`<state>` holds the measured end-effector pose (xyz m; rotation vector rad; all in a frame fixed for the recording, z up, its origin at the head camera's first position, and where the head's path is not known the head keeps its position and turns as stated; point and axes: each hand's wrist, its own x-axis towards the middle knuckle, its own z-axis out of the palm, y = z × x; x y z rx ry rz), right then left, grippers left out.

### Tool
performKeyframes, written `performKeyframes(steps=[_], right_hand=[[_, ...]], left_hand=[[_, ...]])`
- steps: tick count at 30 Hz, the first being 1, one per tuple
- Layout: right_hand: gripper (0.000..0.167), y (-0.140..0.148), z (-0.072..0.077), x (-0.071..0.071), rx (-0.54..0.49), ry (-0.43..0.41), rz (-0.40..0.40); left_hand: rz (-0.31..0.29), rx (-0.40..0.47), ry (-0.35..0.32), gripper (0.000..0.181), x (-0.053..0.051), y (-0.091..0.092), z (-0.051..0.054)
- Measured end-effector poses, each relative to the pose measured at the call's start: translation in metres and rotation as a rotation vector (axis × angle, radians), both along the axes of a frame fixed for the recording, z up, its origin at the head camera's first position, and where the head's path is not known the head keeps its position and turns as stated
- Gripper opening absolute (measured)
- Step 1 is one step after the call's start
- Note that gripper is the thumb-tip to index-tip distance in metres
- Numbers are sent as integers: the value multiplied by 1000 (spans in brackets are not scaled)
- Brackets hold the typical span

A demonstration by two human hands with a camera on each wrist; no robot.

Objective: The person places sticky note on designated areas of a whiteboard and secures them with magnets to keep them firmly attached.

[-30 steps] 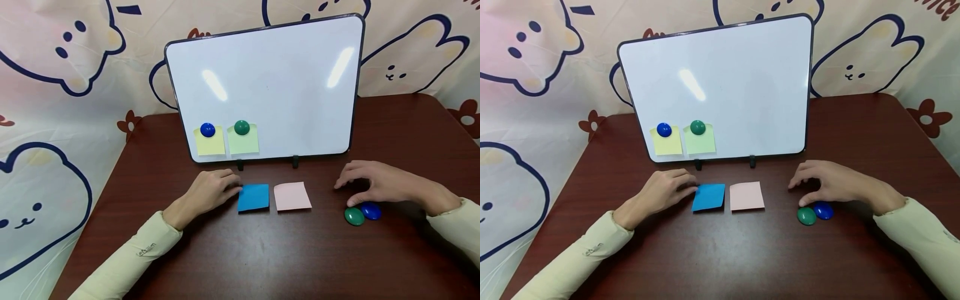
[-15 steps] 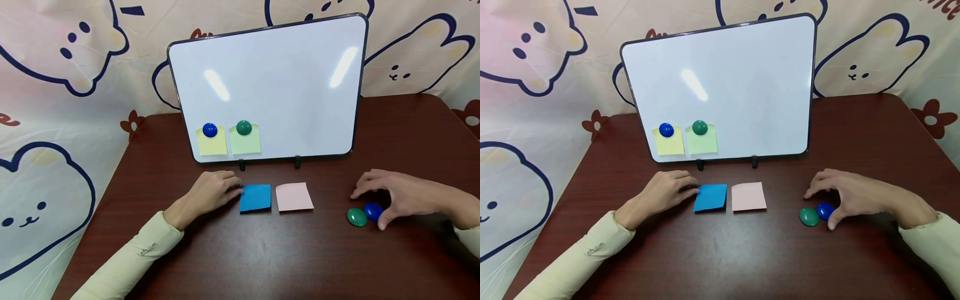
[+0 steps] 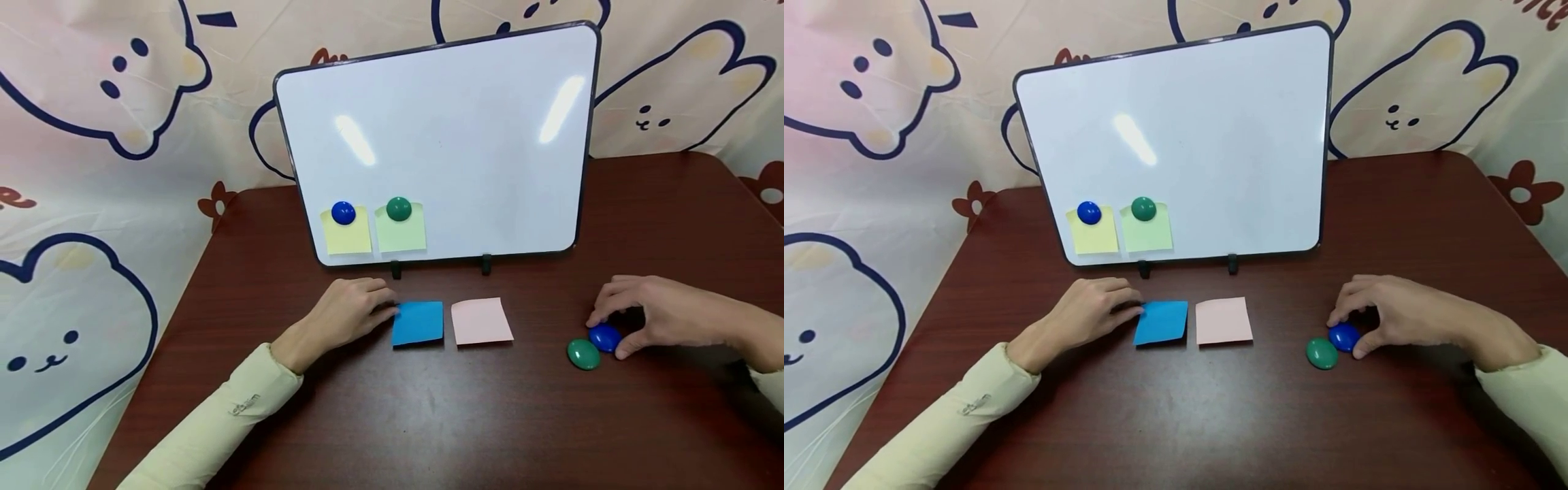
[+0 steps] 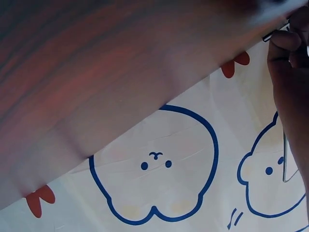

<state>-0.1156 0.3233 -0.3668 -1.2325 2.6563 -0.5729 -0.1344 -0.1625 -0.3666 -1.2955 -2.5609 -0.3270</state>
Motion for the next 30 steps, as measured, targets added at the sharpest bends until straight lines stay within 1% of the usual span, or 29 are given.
performKeyframes(steps=[6,11,14,19,22,26,30], right_hand=[[38,0,-2,-4,-55,54,45],[38,-1,-2,-4,-65,95,38],[39,-1,-1,-3,-50,93,24],[43,1,0,-2,5,66,6],[43,1,0,-2,22,65,0],[40,0,-1,-1,9,97,4],[41,-1,-1,-1,0,140,-10]], left_hand=[[-7,-27,-21,12,-4,2,2],[-27,-45,-42,12,-5,2,1],[-36,-56,-44,11,-6,3,1],[-44,-72,-49,10,-6,3,0],[-44,-76,-58,10,-6,2,0],[-44,-79,-68,9,-6,2,1],[-47,-77,-65,7,-7,2,1]])
